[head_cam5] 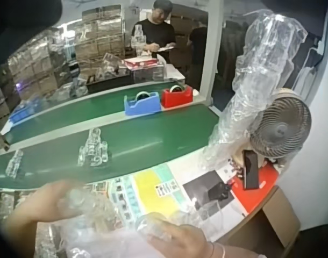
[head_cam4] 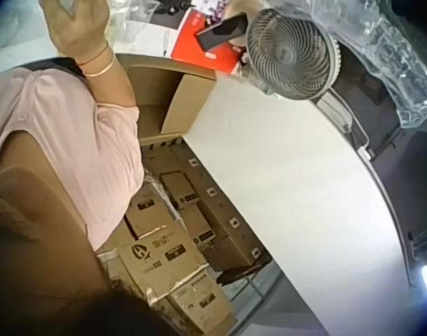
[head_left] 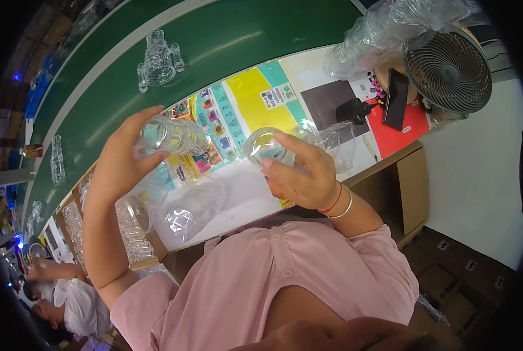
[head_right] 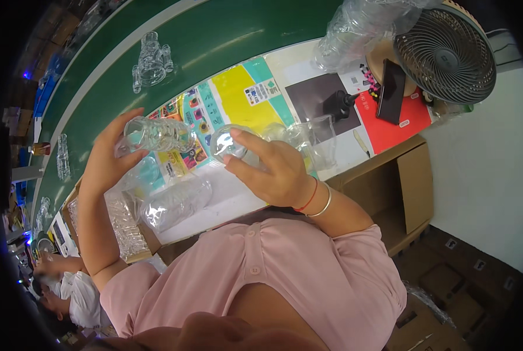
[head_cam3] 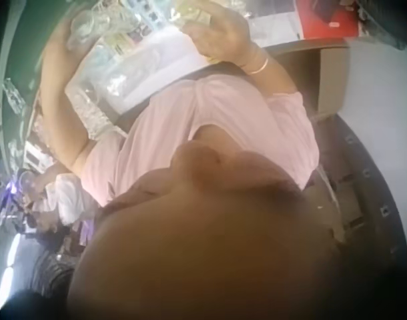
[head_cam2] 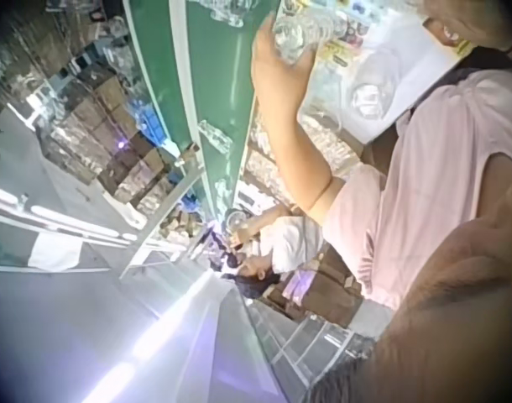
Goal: The person unwraps glass containers from plastic bags, applies liquid from a squeeze bottle onto glass tubes, attaches the tubes to the glass containers, and handles an earbud case and a smartphone.
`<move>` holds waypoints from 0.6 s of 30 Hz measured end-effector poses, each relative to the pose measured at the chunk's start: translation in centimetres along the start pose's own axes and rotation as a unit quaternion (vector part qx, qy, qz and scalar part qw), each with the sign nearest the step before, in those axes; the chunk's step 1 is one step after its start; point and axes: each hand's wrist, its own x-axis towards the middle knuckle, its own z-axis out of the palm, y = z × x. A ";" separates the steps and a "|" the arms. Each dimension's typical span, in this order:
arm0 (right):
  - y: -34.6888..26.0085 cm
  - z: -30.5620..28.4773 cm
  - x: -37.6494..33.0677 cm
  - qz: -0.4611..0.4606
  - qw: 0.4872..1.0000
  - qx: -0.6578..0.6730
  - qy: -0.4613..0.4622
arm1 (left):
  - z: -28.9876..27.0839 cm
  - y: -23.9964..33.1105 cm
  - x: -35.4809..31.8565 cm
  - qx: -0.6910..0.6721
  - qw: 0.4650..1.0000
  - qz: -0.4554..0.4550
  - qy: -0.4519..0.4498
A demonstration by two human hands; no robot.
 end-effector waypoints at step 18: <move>-3.3 -1.7 2.3 0.164 0.960 0.227 -0.017 | -0.1 -0.4 -1.5 -0.057 0.997 -0.020 0.048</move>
